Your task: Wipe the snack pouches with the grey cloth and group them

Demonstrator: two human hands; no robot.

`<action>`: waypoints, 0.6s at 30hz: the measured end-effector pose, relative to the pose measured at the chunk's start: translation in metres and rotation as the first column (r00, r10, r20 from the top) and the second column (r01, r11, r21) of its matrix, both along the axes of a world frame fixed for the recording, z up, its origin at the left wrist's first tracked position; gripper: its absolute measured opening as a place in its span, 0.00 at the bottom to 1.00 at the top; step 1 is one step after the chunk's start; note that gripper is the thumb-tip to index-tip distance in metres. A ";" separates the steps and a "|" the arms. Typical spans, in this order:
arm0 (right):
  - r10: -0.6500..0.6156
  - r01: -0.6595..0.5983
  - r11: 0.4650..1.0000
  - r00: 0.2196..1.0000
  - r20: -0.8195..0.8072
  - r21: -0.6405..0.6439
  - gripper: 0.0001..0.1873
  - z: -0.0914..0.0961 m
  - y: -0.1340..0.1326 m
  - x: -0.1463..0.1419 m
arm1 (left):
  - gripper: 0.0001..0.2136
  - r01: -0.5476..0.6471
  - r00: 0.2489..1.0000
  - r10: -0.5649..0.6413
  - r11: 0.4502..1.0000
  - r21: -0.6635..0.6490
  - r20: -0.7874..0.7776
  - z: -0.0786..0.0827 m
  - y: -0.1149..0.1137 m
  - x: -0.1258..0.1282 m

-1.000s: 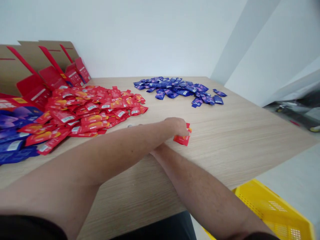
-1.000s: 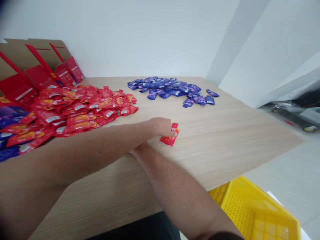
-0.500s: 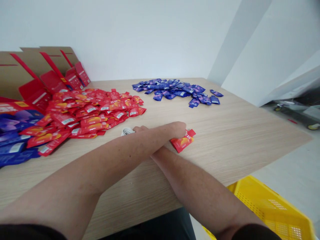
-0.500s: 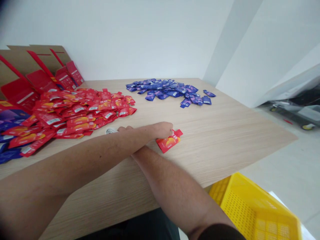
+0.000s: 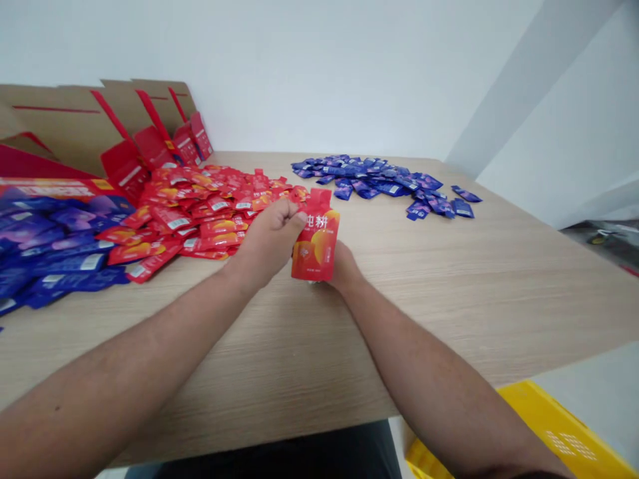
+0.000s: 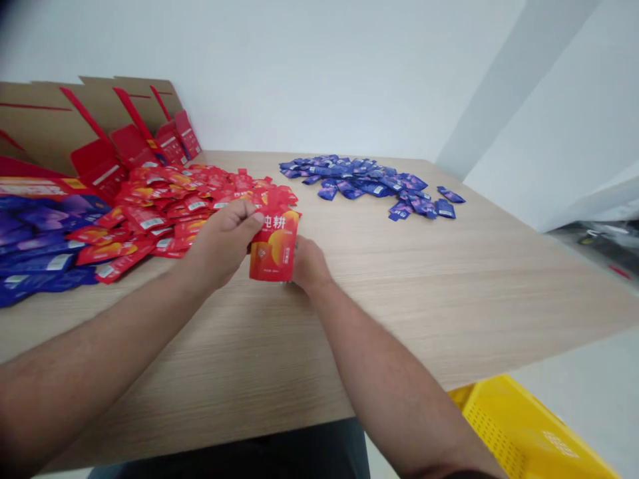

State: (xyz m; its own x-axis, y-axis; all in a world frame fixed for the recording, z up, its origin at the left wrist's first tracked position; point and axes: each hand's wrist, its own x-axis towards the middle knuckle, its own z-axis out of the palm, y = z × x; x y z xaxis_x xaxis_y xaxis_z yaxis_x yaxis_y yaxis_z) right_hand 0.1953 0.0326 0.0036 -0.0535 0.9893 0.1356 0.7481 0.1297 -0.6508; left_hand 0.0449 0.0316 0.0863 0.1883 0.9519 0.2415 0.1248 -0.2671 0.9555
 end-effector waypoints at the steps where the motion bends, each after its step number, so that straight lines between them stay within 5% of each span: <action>1: -0.058 0.058 0.998 0.998 -0.006 -0.001 0.16 0.001 0.003 0.006 | 0.09 0.004 1.000 -0.004 0.998 -0.058 -0.005 -0.012 -0.003 -0.012; 4: -0.270 0.273 0.962 0.959 -0.093 0.027 0.19 0.004 0.009 0.021 | 0.09 -0.050 0.997 0.041 0.987 -0.152 -0.063 -0.047 -0.008 -0.035; 6: -0.284 0.297 0.952 0.945 -0.160 0.070 0.20 0.008 0.007 0.025 | 0.09 -0.103 0.989 0.087 0.985 -0.137 -0.118 -0.063 -0.008 -0.042; 11: -0.167 0.194 0.969 0.971 -0.170 0.152 0.20 0.025 -0.011 0.016 | 0.10 -0.104 0.969 0.070 0.986 -0.131 -0.239 -0.082 0.001 -0.046; 16: 0.094 -0.104 0.982 0.993 0.071 0.160 0.17 0.030 -0.025 -0.002 | 0.07 0.019 0.974 -0.060 0.983 -0.183 -0.219 -0.088 0.003 -0.048; 18: 0.095 -0.115 0.982 0.986 0.136 0.150 0.15 0.030 -0.026 -0.005 | 0.07 0.053 0.968 -0.086 0.988 -0.143 -0.235 -0.088 0.002 -0.050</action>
